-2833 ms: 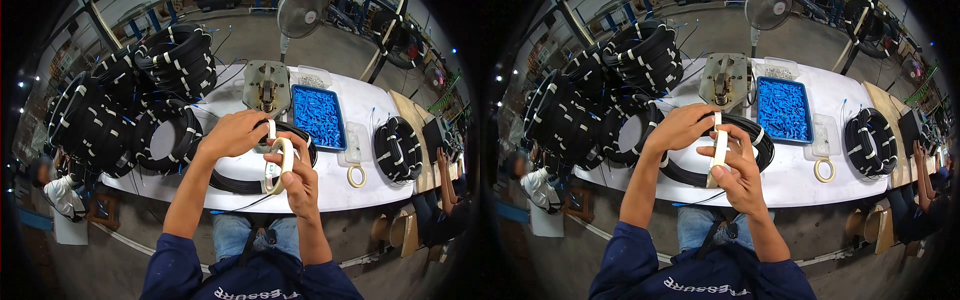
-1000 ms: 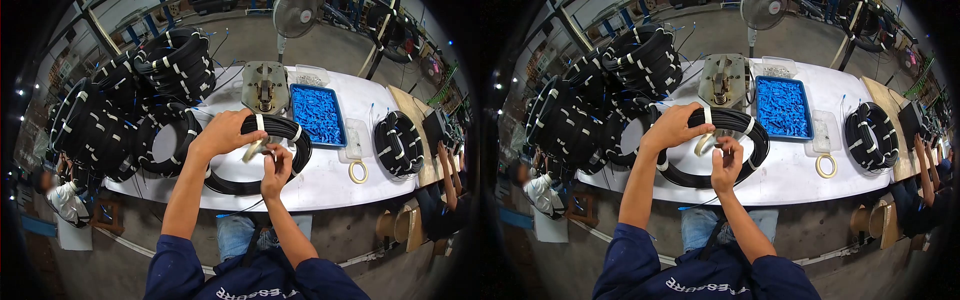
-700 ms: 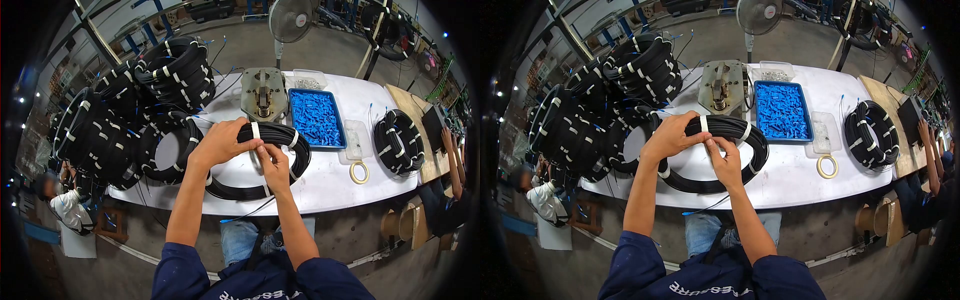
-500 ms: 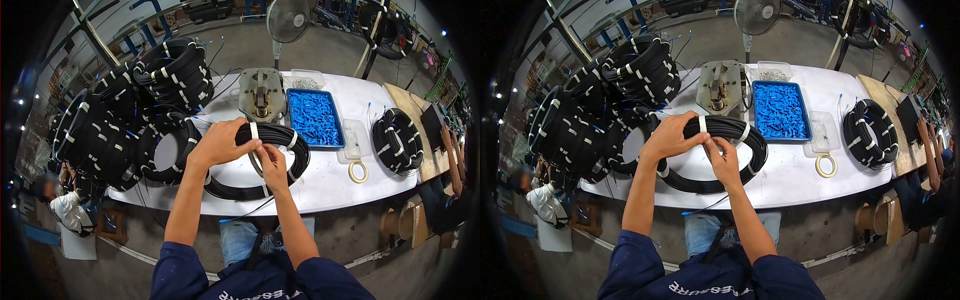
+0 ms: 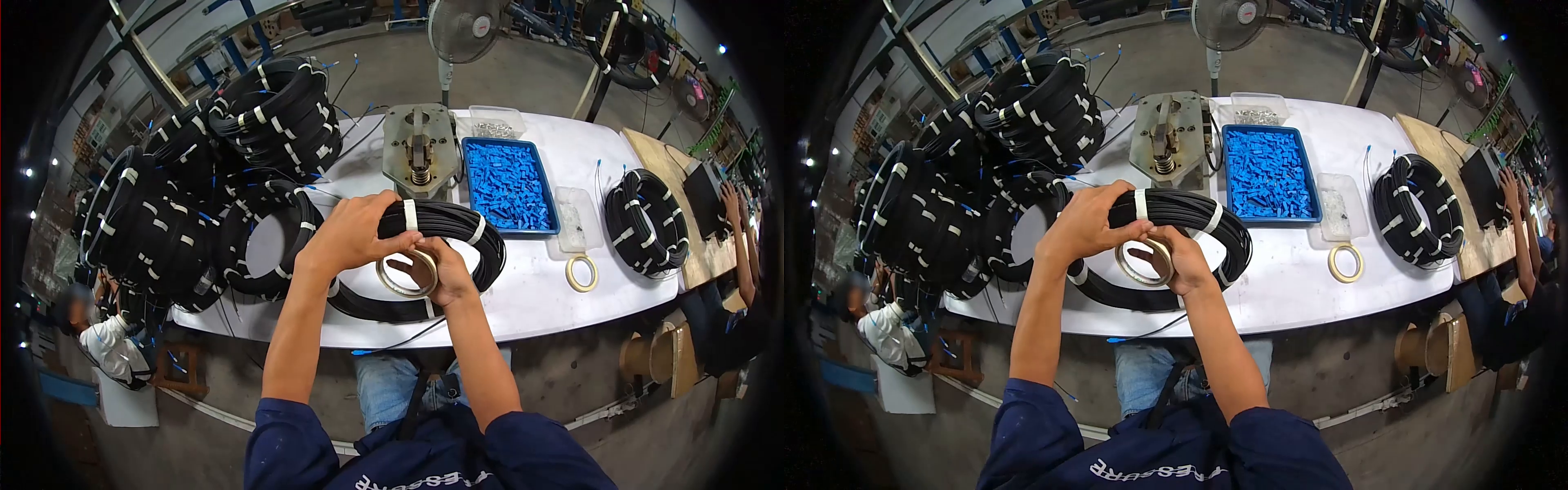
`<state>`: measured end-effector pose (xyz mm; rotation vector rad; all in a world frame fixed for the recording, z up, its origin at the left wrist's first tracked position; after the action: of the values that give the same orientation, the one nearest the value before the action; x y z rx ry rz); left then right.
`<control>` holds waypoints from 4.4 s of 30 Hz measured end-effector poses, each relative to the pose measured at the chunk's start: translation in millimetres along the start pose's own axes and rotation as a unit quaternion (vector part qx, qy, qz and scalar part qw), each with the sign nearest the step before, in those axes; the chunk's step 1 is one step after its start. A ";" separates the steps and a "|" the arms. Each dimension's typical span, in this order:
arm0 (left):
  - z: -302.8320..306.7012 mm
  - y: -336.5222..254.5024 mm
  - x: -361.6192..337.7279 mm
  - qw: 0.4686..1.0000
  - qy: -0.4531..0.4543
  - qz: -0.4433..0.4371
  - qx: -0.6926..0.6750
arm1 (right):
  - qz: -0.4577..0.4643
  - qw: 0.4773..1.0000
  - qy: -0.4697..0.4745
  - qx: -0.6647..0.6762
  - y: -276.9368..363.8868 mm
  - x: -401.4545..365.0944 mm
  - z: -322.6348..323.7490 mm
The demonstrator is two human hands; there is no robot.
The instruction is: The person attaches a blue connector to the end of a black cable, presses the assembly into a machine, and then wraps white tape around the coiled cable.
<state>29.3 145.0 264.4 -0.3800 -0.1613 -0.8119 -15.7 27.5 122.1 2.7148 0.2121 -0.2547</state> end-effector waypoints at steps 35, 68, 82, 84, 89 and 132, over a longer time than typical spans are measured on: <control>-10.4 -17.2 5.7 0.997 -0.069 -0.011 0.032 | 0.273 0.516 0.009 -0.811 -32.6 20.4 81.3; -10.5 -8.3 6.5 0.996 -0.064 0.040 0.054 | 0.411 0.618 0.038 -0.669 97.6 -80.5 -76.3; 2.2 -7.5 -7.8 0.996 -0.088 0.014 0.001 | 0.440 0.530 -0.012 -0.725 92.8 -44.5 -39.4; 3.7 -9.5 -8.1 0.995 -0.104 0.008 0.005 | 0.451 0.527 0.005 -0.720 93.5 -46.1 -41.5; -9.0 3.0 -9.2 0.993 -0.094 0.051 0.046 | 0.390 0.625 0.009 -0.676 100.1 -47.6 -37.7; 3.3 61.1 -110.6 0.964 -0.102 0.209 -0.129 | 0.359 0.792 0.009 -0.494 64.1 -48.1 21.1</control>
<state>-1.1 259.2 219.6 -0.7185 -0.1608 -0.3733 -53.8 -44.5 137.4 1.5720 -0.5456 0.1045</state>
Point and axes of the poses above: each hand's wrist, its own x-axis towards the middle knuckle, its own z-axis out of the back of the hand, y = z × x, the point moved 5 cm from there along x, towards the middle knuckle, and after that the axes turned 9 degrees about x, right-handed, at the moved point
